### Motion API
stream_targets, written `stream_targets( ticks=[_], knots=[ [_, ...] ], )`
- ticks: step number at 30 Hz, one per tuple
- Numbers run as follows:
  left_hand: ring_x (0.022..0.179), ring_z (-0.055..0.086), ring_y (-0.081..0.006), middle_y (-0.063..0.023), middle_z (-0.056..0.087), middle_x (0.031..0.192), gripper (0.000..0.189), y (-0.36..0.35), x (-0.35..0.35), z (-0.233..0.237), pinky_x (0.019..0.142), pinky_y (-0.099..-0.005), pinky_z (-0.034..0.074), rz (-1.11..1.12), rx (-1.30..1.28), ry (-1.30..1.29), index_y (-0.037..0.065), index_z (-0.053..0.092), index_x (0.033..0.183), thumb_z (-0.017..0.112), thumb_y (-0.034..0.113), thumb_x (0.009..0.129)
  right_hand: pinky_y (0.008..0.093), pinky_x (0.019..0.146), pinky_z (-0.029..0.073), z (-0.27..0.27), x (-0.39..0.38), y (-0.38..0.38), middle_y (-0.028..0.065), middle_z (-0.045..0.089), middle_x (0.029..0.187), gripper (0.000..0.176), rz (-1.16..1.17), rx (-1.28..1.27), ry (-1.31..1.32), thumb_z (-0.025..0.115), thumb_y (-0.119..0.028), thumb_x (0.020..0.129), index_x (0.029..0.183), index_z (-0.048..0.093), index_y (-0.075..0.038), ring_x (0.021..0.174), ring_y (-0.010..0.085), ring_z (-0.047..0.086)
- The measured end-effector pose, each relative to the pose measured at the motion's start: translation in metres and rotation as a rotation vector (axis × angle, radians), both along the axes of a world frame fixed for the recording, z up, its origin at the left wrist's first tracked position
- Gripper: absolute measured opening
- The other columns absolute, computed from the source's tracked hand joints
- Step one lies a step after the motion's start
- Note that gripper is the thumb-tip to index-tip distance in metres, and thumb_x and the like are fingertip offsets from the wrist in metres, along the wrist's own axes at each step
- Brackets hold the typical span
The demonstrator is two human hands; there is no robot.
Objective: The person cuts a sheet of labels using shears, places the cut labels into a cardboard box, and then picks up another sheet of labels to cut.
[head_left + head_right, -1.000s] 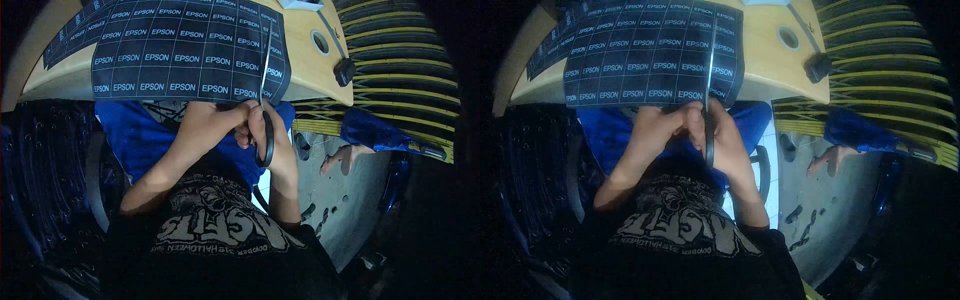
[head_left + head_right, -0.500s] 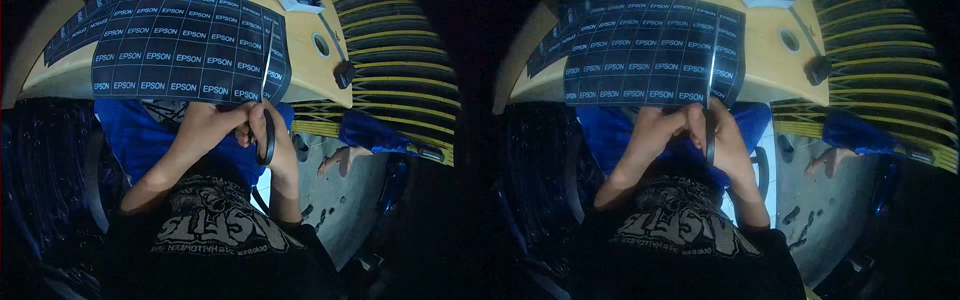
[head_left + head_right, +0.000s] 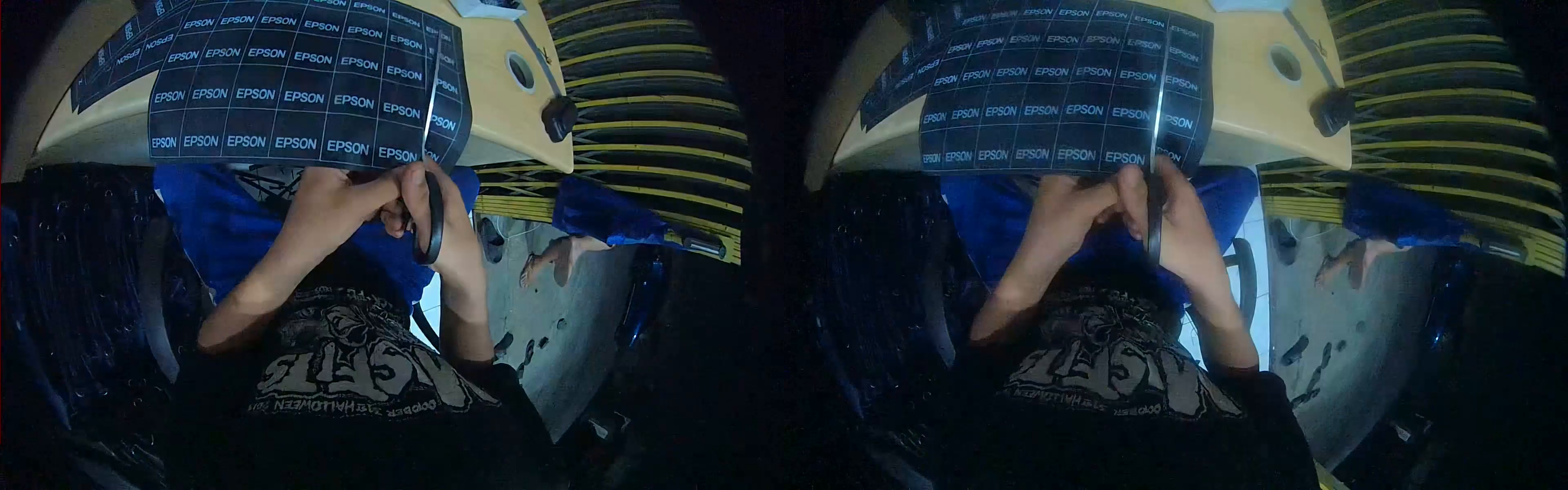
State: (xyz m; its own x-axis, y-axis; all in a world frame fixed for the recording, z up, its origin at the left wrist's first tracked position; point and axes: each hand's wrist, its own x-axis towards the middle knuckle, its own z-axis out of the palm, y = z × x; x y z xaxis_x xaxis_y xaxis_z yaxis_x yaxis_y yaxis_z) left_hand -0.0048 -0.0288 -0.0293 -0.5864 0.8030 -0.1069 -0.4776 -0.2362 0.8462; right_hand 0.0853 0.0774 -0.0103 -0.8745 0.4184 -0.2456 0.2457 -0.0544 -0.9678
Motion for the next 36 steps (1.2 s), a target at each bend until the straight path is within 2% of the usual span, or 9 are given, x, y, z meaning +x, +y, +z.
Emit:
stream_targets(
  ticks=[6,8,16,19,22,24,27,32,36],
  knots=[
    [0.055,0.060,-0.0131,-0.0066,0.060,0.065,0.014,0.000,0.001,-0.001,0.050,-0.0219,0.048,0.007,-0.062,0.022,-0.003,0.059,0.087,0.059,0.011,0.084,0.0208,0.049,0.034,0.005,-0.002,-0.003,0.0024,0.047,0.064,0.045,0.019,0.037,-0.060,0.042,-0.044,0.093,0.090,0.048,0.001,0.054,0.0081,0.044],
    [0.055,0.060,-0.0126,-0.0060,0.060,0.065,0.014,0.000,0.000,-0.004,0.049,-0.0215,0.047,0.008,-0.057,0.076,-0.003,0.059,0.086,0.060,0.011,0.084,0.0196,0.045,0.035,0.003,-0.002,-0.001,0.0003,0.050,0.060,0.045,0.005,-0.012,-0.024,0.054,-0.042,0.088,0.094,0.051,0.002,0.051,0.0062,0.045],
    [0.054,0.057,-0.0081,-0.0027,0.059,0.063,0.012,0.001,0.001,-0.003,0.047,-0.0188,0.041,0.018,-0.066,0.064,0.000,0.060,0.084,0.060,0.012,0.083,0.0194,0.045,0.034,0.002,-0.003,-0.001,0.0004,0.049,0.058,0.046,-0.035,-0.012,-0.045,0.054,-0.044,0.088,0.090,0.051,0.002,0.049,0.0065,0.045],
    [0.054,0.056,-0.0071,-0.0026,0.060,0.062,0.011,0.001,0.001,-0.005,0.046,-0.0182,0.038,0.042,-0.062,0.057,0.001,0.061,0.083,0.061,0.013,0.084,0.0210,0.049,0.036,0.006,-0.004,0.000,0.0018,0.047,0.063,0.044,0.037,0.045,-0.077,0.041,-0.043,0.094,0.087,0.048,-0.001,0.053,0.0080,0.043],
    [0.053,0.055,-0.0066,-0.0024,0.060,0.062,0.010,0.000,0.002,-0.007,0.045,-0.0181,0.035,0.024,-0.098,0.095,0.002,0.061,0.083,0.061,0.012,0.083,0.0210,0.049,0.035,0.008,-0.005,0.001,0.0025,0.047,0.062,0.046,0.039,0.103,-0.098,0.042,-0.045,0.093,0.086,0.049,-0.001,0.053,0.0079,0.043],
    [0.053,0.054,-0.0060,-0.0020,0.060,0.062,0.010,-0.001,0.000,-0.003,0.044,-0.0182,0.034,0.010,-0.117,0.080,0.002,0.062,0.083,0.061,0.012,0.083,0.0199,0.044,0.035,0.003,-0.006,0.003,0.0001,0.047,0.056,0.049,-0.001,0.049,-0.032,0.054,-0.048,0.087,0.088,0.050,0.002,0.049,0.0069,0.045],
    [0.053,0.054,-0.0061,-0.0021,0.060,0.061,0.011,0.000,0.002,-0.002,0.045,-0.0188,0.034,0.054,-0.050,0.038,0.001,0.062,0.081,0.061,0.012,0.082,0.0208,0.048,0.035,0.007,-0.006,0.001,0.0027,0.048,0.062,0.047,0.020,0.080,-0.095,0.043,-0.047,0.092,0.086,0.049,0.000,0.053,0.0076,0.043],
    [0.053,0.055,-0.0070,-0.0027,0.061,0.063,0.011,-0.002,0.001,-0.005,0.045,-0.0188,0.034,0.035,-0.108,0.082,0.000,0.061,0.081,0.060,0.012,0.082,0.0202,0.047,0.034,0.006,-0.006,0.000,0.0022,0.048,0.061,0.048,0.023,0.079,-0.071,0.044,-0.047,0.092,0.087,0.049,0.000,0.051,0.0072,0.043],
    [0.052,0.053,-0.0063,-0.0021,0.060,0.062,0.013,-0.002,0.003,-0.005,0.045,-0.0186,0.034,0.050,-0.052,0.067,0.001,0.062,0.081,0.060,0.014,0.083,0.0202,0.045,0.035,0.005,-0.008,0.000,0.0001,0.049,0.058,0.052,-0.023,0.087,-0.060,0.054,-0.050,0.086,0.089,0.051,0.002,0.050,0.0072,0.046]
  ],
)
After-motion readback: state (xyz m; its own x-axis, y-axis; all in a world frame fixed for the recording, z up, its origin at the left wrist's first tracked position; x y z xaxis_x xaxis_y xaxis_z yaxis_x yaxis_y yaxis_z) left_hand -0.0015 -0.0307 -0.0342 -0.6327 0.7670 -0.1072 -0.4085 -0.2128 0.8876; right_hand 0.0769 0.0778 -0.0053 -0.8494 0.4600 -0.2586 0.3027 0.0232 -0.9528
